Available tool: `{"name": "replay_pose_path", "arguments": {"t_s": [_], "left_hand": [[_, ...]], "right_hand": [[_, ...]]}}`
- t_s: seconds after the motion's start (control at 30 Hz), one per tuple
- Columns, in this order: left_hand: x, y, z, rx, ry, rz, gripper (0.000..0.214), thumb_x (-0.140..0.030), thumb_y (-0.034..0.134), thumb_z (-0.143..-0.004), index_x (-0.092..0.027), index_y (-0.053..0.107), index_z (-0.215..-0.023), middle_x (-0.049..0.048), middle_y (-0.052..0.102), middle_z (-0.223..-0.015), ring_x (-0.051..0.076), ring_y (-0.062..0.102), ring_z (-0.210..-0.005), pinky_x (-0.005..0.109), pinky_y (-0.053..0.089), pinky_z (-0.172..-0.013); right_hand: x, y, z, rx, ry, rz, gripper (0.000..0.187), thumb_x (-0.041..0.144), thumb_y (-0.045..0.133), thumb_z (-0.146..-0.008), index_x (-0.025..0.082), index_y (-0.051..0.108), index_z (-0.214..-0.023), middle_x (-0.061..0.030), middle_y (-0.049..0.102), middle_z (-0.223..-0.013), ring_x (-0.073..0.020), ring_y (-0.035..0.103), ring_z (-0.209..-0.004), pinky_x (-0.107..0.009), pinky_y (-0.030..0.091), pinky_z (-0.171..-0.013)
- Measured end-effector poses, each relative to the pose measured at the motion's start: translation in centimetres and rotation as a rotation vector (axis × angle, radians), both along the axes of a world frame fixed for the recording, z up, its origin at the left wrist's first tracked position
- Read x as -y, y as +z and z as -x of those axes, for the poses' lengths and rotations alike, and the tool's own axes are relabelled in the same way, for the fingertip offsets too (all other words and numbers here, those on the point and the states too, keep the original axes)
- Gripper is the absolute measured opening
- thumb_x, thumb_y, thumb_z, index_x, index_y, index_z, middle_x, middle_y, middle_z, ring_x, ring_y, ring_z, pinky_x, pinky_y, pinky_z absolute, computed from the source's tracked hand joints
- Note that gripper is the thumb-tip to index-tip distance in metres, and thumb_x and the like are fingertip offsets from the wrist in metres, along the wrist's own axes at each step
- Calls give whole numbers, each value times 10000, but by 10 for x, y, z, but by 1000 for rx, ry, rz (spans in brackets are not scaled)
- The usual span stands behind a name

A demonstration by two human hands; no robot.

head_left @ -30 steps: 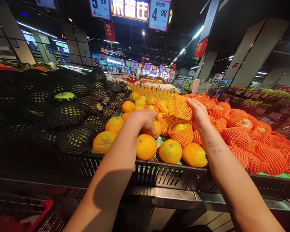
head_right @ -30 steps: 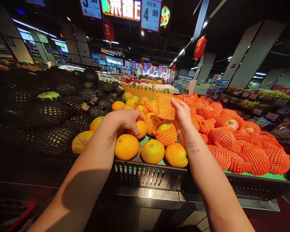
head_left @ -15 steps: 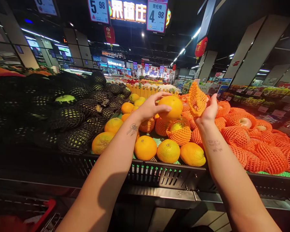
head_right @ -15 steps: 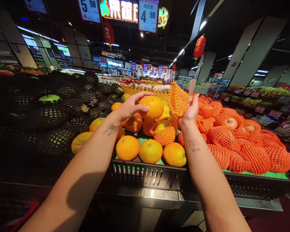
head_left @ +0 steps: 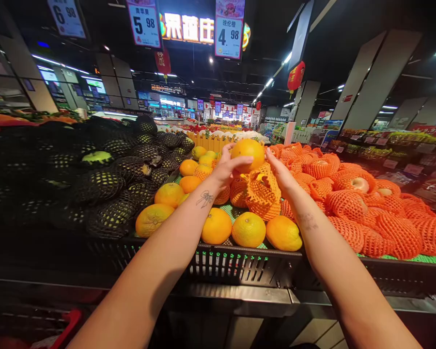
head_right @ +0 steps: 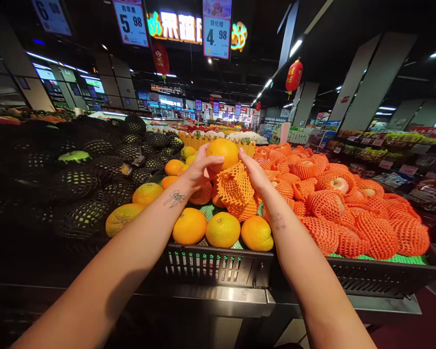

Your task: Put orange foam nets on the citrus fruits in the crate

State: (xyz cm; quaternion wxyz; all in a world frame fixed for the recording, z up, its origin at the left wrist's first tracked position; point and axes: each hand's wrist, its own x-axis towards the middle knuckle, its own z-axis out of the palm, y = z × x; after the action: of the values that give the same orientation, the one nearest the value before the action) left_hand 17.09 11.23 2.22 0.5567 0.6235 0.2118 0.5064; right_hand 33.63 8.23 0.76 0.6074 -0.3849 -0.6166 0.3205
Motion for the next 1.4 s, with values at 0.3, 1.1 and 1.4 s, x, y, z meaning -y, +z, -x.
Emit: {"name": "replay_pose_path", "arguments": {"t_s": [0.3,1.1,1.4], "left_hand": [[-9,-7,13,-429,99,-491,857,-251,728,-595,-197,360,-1367,139,544,-1346,288,597,-1173,404,495,-983],[-18,-17,4,-537,342,-568,880,-289,902,-513,-199,460,-1269,121,521,-1338,317,522,-1256,460,391,-1100],[-6,-9,15,-662,-91,-413,923,-229,777,-563,-233,362,-1388,129,531,-1368,299,590,-1192,426,492,-992]], "right_hand": [[2,-2,-7,159,-120,-180,657,595,844,-654,266,618,-1176,-49,630,-1284,-273,577,-1198,-459,428,-1091],[-23,-8,-41,-146,-632,-463,212,299,669,-762,188,710,-938,-63,709,-1007,-238,662,-1014,-416,494,-998],[-11,10,-29,-265,-345,-291,455,618,616,-810,279,620,-1114,-47,646,-1241,-255,616,-1181,-405,550,-928]]}}
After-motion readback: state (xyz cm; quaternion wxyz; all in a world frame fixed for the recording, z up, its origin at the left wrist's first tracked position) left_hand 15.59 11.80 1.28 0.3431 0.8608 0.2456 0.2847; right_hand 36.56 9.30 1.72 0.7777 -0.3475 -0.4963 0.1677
